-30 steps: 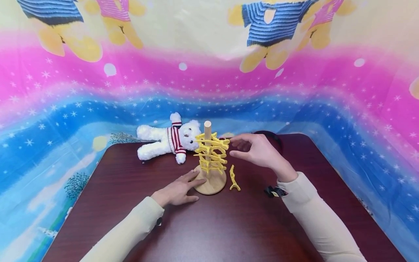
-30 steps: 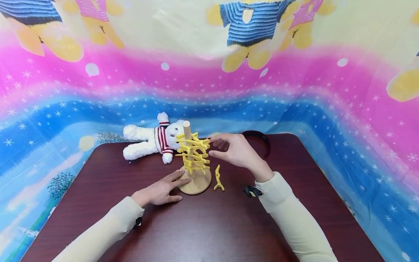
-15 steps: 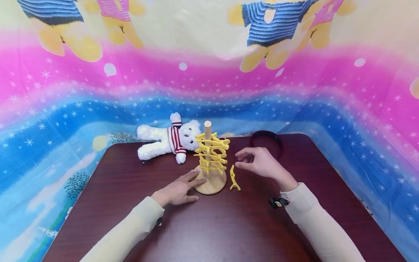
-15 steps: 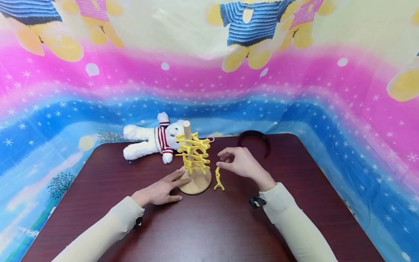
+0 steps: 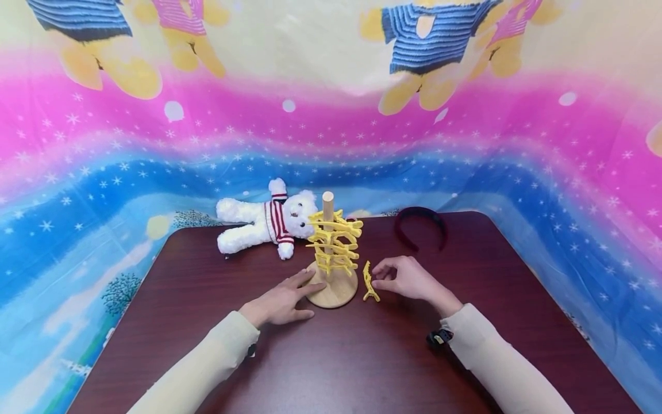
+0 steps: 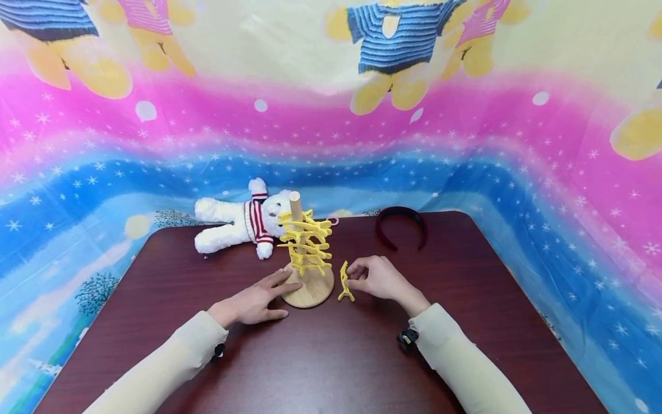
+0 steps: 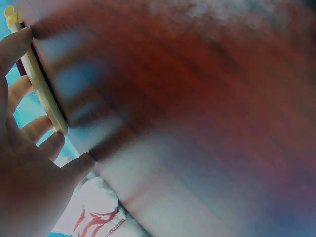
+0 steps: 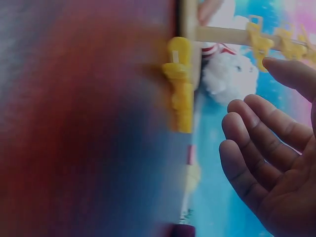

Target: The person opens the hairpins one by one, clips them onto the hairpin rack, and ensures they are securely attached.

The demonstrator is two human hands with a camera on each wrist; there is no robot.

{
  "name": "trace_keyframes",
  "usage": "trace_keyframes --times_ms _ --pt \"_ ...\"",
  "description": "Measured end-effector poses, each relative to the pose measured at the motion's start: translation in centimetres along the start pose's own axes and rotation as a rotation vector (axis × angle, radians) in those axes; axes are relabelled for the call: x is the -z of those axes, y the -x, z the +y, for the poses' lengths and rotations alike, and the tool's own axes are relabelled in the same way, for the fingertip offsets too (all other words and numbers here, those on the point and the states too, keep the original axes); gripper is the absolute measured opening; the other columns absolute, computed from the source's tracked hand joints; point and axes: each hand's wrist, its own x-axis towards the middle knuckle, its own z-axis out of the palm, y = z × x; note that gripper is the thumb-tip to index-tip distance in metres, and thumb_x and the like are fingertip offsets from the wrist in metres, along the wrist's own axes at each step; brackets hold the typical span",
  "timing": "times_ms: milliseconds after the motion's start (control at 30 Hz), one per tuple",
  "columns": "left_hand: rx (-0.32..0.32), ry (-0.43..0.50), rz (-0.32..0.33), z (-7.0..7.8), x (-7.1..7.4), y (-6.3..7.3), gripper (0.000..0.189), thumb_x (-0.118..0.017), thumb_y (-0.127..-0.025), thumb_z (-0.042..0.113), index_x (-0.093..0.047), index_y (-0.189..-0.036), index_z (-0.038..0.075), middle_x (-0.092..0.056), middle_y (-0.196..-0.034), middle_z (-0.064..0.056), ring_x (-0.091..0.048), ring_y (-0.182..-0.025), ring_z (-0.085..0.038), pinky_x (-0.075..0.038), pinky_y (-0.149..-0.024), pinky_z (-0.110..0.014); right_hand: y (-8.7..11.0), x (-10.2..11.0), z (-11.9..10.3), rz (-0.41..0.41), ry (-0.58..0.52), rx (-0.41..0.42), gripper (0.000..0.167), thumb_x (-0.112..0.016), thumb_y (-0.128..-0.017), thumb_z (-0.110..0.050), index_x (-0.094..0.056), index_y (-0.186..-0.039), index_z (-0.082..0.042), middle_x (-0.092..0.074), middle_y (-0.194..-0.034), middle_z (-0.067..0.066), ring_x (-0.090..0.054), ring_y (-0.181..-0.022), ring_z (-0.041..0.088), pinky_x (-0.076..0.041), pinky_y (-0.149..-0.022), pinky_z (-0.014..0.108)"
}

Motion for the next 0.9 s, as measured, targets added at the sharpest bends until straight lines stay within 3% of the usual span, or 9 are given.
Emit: trace_keyframes --times_ms 400,900 --pt "0.019 0.003 -0.018 -0.1 -0.2 -0.1 0.069 -0.062 -0.096 0.047 -0.031 -0.157 0.035 -0.017 -0.168 -0.009 -0.014 -0.156 -0.031 -0.027 -0.122 -0.053 0.1 -2.0 1.0 -0.085 0.059 -0.040 0.019 -0.083 -0.081 -0.030 -0.076 -0.094 -0.018 -0.073 -0.082 -0.012 -0.065 -0.073 0.002 -0.053 -0.062 0.021" --pt "-0.023 -0.002 0.011 -0.1 -0.1 0.0 0.068 -0.062 -0.097 0.045 -0.034 -0.156 0.031 -0.019 -0.167 -0.013 -0.016 -0.155 -0.036 -0.027 -0.121 -0.055 -0.3 -2.0 1.1 -0.082 0.148 -0.075 0.012 -0.081 -0.082 -0.026 -0.077 -0.092 -0.021 -0.071 -0.078 -0.012 -0.062 -0.069 0.002 -0.052 -0.065 0.025"
